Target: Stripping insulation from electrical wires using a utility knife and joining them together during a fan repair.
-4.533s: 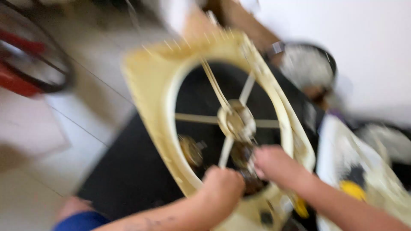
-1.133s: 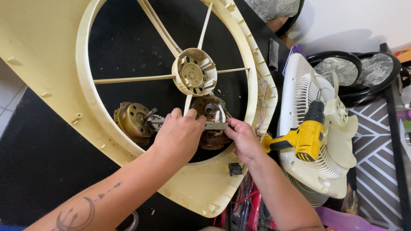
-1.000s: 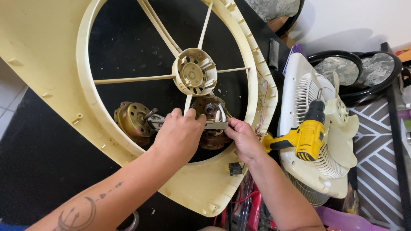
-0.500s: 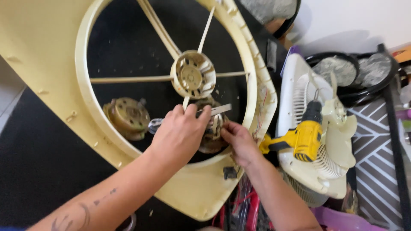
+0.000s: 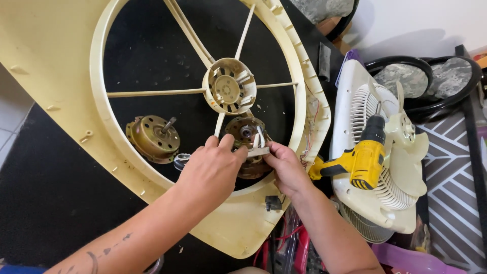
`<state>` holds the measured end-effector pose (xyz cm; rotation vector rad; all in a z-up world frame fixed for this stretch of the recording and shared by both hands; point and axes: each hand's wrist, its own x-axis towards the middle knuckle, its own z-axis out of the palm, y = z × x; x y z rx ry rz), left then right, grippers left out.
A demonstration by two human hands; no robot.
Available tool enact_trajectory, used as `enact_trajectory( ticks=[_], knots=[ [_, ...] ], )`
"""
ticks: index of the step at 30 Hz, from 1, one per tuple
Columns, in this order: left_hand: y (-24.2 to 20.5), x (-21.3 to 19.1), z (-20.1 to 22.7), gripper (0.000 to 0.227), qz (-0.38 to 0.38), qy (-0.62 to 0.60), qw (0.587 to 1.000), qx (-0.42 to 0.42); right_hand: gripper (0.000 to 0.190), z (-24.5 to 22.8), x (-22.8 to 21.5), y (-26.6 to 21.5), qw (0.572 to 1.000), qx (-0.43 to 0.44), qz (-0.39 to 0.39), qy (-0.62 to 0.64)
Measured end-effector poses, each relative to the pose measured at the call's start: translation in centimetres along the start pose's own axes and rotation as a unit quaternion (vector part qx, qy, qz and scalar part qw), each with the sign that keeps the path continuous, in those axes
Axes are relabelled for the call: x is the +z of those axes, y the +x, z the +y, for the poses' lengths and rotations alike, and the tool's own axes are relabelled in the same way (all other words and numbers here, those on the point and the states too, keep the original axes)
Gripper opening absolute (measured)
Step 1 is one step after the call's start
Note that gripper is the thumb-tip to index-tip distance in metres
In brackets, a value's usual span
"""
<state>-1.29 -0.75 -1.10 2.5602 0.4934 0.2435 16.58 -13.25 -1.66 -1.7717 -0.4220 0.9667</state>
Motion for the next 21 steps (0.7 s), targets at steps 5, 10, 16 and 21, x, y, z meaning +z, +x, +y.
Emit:
enact_trajectory(
  ticks=[5,10,16,21],
  knots=[
    [0.1,-0.2,0.0,0.041,-0.004,-0.009,1.000,-0.007,0.015,0.2,-0.4,0.1,1.000,-0.001,-0.009,0.005],
    [0.2,0.6,-0.3,0.036,0.004,-0.001,1.000,-0.005,0.017,0.1,-0.4,0.0,1.000,-0.012,-0.025,0.011],
    [0.1,0.4,0.0,0.034,0.014,0.012,1.000,0.008,0.016,1.4,-1.2,0.5,0.999,-0.009,-0.033,0.028],
    [0.1,0.3,0.2,0.037,0.011,0.002,1.000,-0.008,0.021,0.8,-1.1,0.5,0.999,-0.004,-0.040,0.017]
  ],
)
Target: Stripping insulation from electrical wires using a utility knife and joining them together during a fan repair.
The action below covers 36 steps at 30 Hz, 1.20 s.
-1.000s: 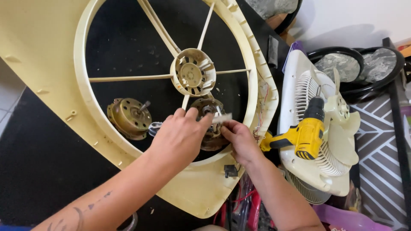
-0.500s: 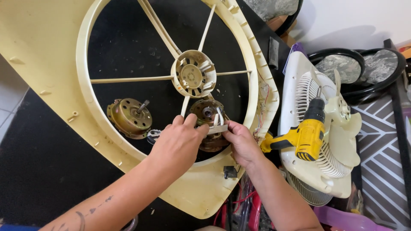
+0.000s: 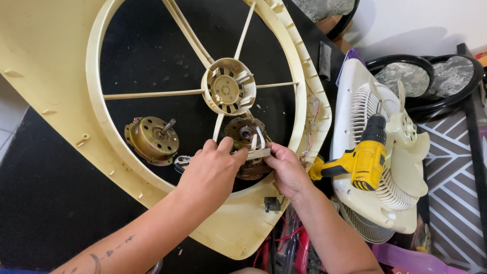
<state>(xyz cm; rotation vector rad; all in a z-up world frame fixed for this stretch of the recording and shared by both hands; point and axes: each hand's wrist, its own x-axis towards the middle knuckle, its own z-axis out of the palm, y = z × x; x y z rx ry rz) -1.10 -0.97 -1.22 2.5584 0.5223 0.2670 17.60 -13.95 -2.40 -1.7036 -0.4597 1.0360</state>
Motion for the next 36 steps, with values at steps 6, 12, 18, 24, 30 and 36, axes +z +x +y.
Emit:
enact_trajectory(
  ticks=[6,12,18,24,30,36],
  knots=[
    [0.2,0.8,0.0,0.040,0.000,-0.001,1.000,-0.007,0.022,-0.1,0.1,-0.1,1.000,-0.007,0.001,0.005],
    [0.5,1.2,-0.6,0.040,0.010,0.012,1.000,0.007,0.022,1.4,-0.9,0.7,1.000,-0.016,-0.002,0.016],
    [1.0,2.1,-0.9,0.043,0.015,0.017,1.000,0.016,0.020,2.3,-1.6,1.1,1.000,-0.018,-0.001,0.026],
    [1.2,2.8,-1.2,0.050,0.042,0.007,0.999,0.020,0.017,1.7,-1.0,0.6,0.999,-0.020,0.000,0.034],
    [1.3,3.7,-1.4,0.052,0.073,0.029,0.997,0.025,0.016,2.0,-1.2,0.8,0.999,-0.019,0.002,0.033],
    [1.1,4.2,-1.5,0.049,0.105,0.045,0.992,0.045,0.017,3.3,-2.3,1.6,0.999,-0.020,0.008,0.041]
  ],
)
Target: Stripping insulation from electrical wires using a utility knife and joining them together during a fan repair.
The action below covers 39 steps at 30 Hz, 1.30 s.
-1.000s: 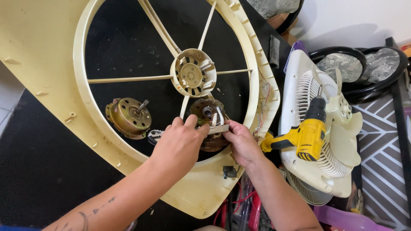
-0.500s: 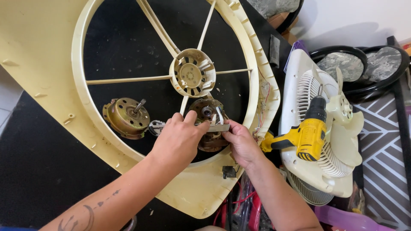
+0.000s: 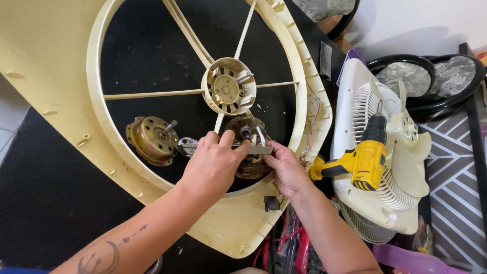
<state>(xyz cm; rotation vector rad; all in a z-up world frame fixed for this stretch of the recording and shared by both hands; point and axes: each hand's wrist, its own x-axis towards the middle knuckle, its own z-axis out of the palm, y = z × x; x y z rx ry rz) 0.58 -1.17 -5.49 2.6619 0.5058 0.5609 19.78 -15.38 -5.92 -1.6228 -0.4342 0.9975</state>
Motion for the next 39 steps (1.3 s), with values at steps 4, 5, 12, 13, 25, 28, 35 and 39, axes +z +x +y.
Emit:
enact_trajectory(
  ticks=[4,5,12,13,25,28,35,39],
  knots=[
    [-0.2,-0.1,0.2,0.050,0.010,0.009,1.000,0.001,0.018,-0.8,0.8,-0.5,1.000,-0.002,0.003,-0.015],
    [-0.2,-0.1,0.2,0.049,0.008,-0.001,1.000,-0.007,0.018,-0.6,0.6,-0.4,1.000,-0.002,0.003,-0.018],
    [-0.4,-0.6,0.7,0.049,-0.011,-0.058,0.997,-0.052,0.018,-0.1,0.3,0.0,1.000,-0.003,0.004,-0.028],
    [-0.5,-0.6,0.7,0.049,-0.010,-0.058,0.997,-0.051,0.018,-0.1,0.2,0.0,1.000,-0.004,0.004,-0.028],
    [-1.0,0.1,1.5,0.042,0.061,-0.014,0.998,-0.028,0.018,0.0,-0.1,0.3,0.999,-0.001,0.003,-0.040],
    [-1.1,-0.2,1.7,0.041,0.080,0.009,0.997,-0.019,0.018,0.7,-0.9,0.8,0.999,0.001,0.004,-0.040],
    [-1.2,0.3,1.9,0.036,0.169,0.076,0.982,0.028,0.019,0.4,-0.5,0.8,1.000,0.010,0.008,-0.024],
    [-1.2,0.3,1.8,0.031,0.220,0.097,0.970,0.037,0.017,0.5,-0.6,0.8,1.000,0.011,0.007,-0.021]
  ],
)
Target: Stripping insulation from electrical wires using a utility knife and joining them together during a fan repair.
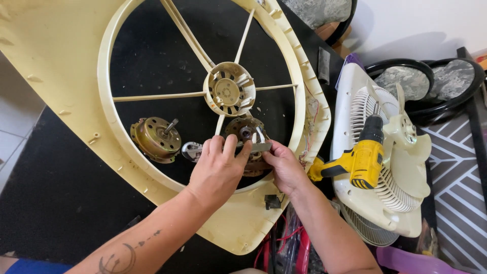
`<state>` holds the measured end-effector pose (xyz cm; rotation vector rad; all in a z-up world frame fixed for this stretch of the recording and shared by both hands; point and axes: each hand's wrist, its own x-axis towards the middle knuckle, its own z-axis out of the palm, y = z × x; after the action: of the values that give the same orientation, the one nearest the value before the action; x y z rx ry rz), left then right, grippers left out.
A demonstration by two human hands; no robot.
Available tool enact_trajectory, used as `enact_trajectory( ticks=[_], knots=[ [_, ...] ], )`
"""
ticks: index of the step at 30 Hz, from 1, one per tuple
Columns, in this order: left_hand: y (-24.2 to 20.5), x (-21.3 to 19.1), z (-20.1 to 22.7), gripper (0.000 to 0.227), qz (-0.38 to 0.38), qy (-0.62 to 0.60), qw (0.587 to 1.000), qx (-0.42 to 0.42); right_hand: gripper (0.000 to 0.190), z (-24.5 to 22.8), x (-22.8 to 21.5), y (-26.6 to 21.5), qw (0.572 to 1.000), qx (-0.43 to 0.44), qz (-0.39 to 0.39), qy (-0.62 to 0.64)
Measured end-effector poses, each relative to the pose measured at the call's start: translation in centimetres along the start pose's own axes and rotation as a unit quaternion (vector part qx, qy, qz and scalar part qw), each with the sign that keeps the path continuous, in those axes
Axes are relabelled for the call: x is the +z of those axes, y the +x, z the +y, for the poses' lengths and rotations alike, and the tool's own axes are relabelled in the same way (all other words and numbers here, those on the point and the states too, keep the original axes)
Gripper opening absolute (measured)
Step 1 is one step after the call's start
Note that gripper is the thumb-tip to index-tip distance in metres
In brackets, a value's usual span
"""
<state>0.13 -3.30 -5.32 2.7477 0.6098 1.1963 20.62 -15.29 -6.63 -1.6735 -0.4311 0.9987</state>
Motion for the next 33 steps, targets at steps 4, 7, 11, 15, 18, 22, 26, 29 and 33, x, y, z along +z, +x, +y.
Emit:
enact_trajectory(
  ticks=[4,7,11,15,18,22,26,29,33],
  knots=[
    [1.2,-0.8,-0.5,0.031,0.016,0.027,0.999,0.005,0.013,-2.4,2.1,-1.8,1.000,0.006,0.005,0.006],
    [3.1,-3.0,-1.8,0.028,0.037,0.037,0.998,-0.020,0.009,-1.3,1.2,-0.7,1.000,0.002,0.003,0.012],
    [2.9,-4.3,-2.0,0.041,-0.020,-0.011,0.997,-0.074,0.010,-1.5,1.9,-1.6,0.998,0.009,0.040,-0.050],
    [2.0,-5.8,-2.1,0.040,-0.071,-0.035,0.993,-0.093,0.022,-4.6,2.4,-3.3,0.973,-0.072,0.072,-0.206],
    [0.7,-5.9,-1.1,0.044,-0.095,-0.062,0.990,-0.088,0.034,-4.5,1.7,-2.8,0.907,-0.218,0.111,-0.343],
    [0.8,-7.2,-0.6,0.047,-0.081,-0.027,0.994,-0.065,0.016,-5.8,2.3,-2.3,0.777,-0.421,0.077,-0.462],
    [0.3,-7.3,-1.0,0.044,-0.047,0.059,0.996,-0.044,0.005,-5.1,1.9,-0.9,0.683,-0.511,0.052,-0.519],
    [-0.2,-6.9,-1.4,0.042,-0.016,0.104,0.994,-0.044,0.005,-5.1,2.2,-0.7,0.622,-0.555,0.038,-0.551],
    [-0.1,-6.9,-1.7,0.036,0.018,0.131,0.990,-0.047,0.013,-5.4,2.6,0.0,0.509,-0.622,0.026,-0.594]
  ],
)
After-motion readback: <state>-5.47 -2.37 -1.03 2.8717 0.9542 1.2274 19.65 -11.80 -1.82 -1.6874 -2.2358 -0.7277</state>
